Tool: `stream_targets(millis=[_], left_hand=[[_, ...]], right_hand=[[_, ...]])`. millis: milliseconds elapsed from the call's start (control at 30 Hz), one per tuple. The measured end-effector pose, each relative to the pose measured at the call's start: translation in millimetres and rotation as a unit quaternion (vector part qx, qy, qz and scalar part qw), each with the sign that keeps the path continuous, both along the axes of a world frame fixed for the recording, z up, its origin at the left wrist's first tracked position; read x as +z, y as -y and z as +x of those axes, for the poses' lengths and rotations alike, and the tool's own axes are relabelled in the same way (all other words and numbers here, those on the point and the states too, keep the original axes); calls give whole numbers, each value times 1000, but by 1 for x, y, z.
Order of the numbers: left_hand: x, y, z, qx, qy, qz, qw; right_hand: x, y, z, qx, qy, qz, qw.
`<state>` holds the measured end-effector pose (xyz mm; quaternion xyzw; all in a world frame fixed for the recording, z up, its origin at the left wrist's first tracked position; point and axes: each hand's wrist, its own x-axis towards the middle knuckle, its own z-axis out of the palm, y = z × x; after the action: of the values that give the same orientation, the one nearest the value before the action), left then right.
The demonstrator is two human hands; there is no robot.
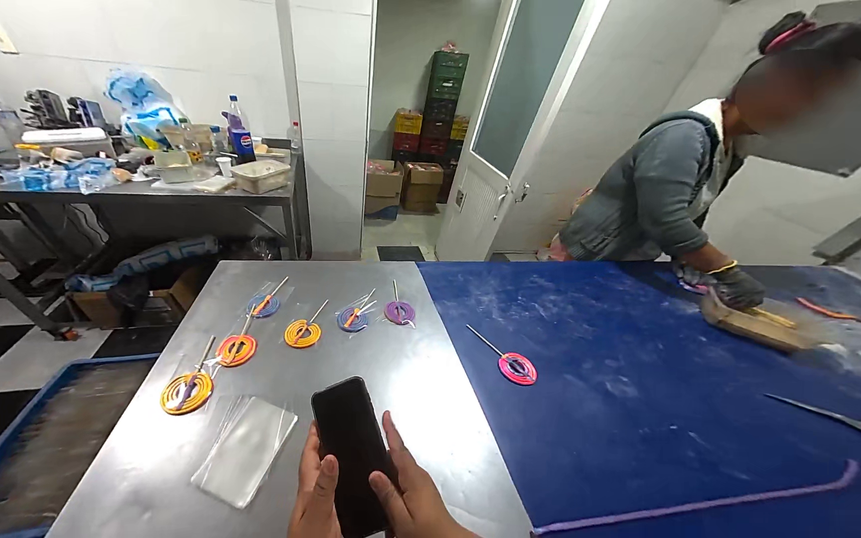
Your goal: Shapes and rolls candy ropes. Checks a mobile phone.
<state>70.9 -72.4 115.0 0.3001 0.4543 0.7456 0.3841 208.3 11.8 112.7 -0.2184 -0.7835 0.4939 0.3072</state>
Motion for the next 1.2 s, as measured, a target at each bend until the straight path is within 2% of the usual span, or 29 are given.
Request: stream_targets(millis=[167,300,433,633,867,1000,1100,1200], left_hand=[[5,3,0,-35,-10,9,999],[6,4,1,-42,-14,15,999],[0,5,2,-88,9,43,995],[-14,6,3,-170,128,130,968],[-28,4,4,-167,106,141,970],[-29,4,4,-171,104,138,970],[-28,6,3,-181,89,116,972],[-35,5,2,-207,63,113,970]], right_hand=[[-3,-2,6,41,-73,-49,995],[-10,2,5,25,-115,-65,991],[-13,6,10,-1,-121,-84,989],[-14,10,17,-22,-153,-109,982],[-20,7,17,7,-126,-153,980],[-21,7,19,13,-126,-148,981],[-21,7,20,-43,-122,-117,985],[-24,-4,22,-137,-103,19,985]])
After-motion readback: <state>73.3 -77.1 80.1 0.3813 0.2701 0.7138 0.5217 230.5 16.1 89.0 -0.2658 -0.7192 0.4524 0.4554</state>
